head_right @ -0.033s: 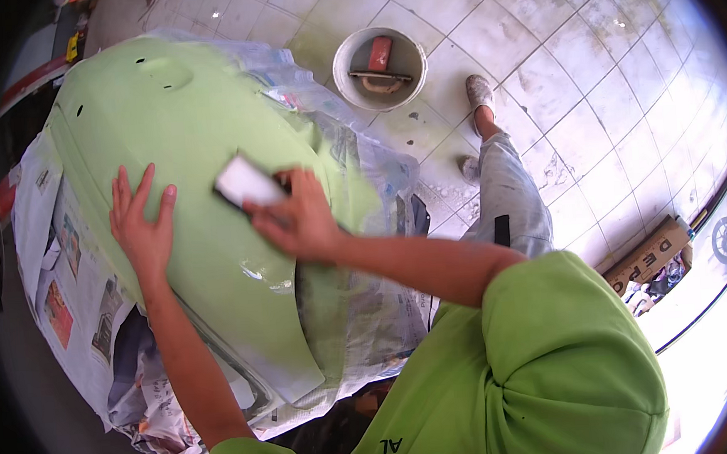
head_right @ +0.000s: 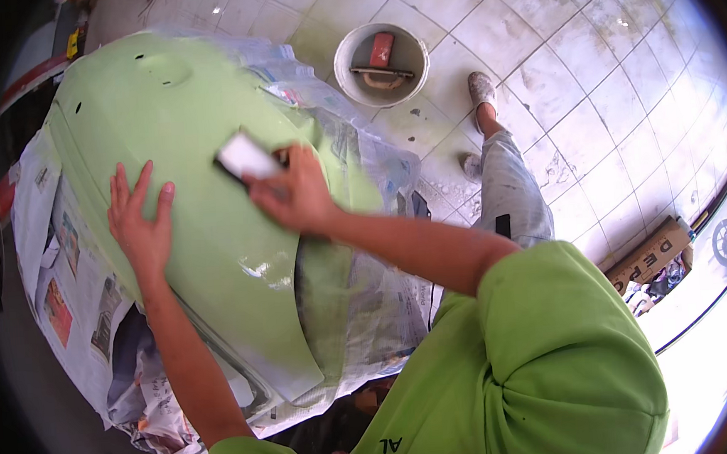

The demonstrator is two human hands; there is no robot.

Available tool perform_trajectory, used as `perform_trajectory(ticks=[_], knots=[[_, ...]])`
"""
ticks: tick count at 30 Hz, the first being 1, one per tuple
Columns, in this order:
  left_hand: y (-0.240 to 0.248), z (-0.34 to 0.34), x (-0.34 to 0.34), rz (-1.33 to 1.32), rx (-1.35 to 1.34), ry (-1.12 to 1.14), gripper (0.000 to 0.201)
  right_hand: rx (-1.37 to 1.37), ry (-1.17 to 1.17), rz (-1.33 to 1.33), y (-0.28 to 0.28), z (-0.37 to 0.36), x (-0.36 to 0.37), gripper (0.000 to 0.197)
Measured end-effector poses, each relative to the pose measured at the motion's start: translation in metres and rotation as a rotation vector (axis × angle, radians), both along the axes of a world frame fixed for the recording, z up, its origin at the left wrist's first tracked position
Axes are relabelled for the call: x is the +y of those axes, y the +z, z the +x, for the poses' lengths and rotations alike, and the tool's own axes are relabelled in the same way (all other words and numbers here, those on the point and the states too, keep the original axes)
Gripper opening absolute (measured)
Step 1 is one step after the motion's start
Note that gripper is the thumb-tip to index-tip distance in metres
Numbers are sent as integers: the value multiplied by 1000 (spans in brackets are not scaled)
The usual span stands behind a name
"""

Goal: The person sands a light green car hood with a sanding block, repeatedly dipping the block into a bucket of water. The hood is partially covered with newspaper and plastic sheeting. The person works across the surface, smoothing the primer or filler.

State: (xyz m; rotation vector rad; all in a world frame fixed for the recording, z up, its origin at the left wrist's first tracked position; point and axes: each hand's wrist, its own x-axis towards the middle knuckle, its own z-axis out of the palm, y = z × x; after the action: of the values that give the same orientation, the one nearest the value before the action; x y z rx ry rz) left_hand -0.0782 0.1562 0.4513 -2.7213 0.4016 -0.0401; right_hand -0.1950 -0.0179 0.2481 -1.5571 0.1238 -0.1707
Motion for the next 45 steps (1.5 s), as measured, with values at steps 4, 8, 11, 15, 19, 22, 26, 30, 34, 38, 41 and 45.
perform_trajectory(ticks=[4, 8, 11, 15, 19, 22, 26, 30, 34, 38, 41, 45], knots=[[-4, 13, -12, -25, 0, -52, 52, 173, -104, -54, -57, 67, -2, 30], [-5, 7, 4, -8, 5, -8, 52, 127, 104, 43, 21, -31, -4, 31], [-2, 6, -4, 13, 25, -14, 53, -63, 143, 63, 56, -80, -23, 40], [-2, 6, 1, -7, 45, -27, 52, -120, 111, 84, 4, -22, -10, 46], [-2, 21, -13, -48, 75, -101, 52, 92, -68, -5, -90, 111, -3, 41], [-6, 26, -11, -48, 84, -104, 54, 147, -13, -30, -84, 106, 0, 40], [2, 10, 0, 13, 97, -40, 55, -55, 205, 40, -2, -47, -25, 43], [5, 4, 2, 6, 128, -28, 57, -178, 225, 83, -28, -28, -22, 38], [0, 24, -22, -20, 137, -76, 56, -256, 44, 87, -118, 183, 12, 37], [-1, 26, -26, -33, 157, -71, 56, -306, 7, 100, -130, 187, 24, 48], [2, 11, -13, 21, 198, 0, 58, -249, 245, 122, -96, 20, -11, 53], [13, 3, -21, 45, 197, 31, 61, -182, 459, 112, -80, -38, -48, 53]])
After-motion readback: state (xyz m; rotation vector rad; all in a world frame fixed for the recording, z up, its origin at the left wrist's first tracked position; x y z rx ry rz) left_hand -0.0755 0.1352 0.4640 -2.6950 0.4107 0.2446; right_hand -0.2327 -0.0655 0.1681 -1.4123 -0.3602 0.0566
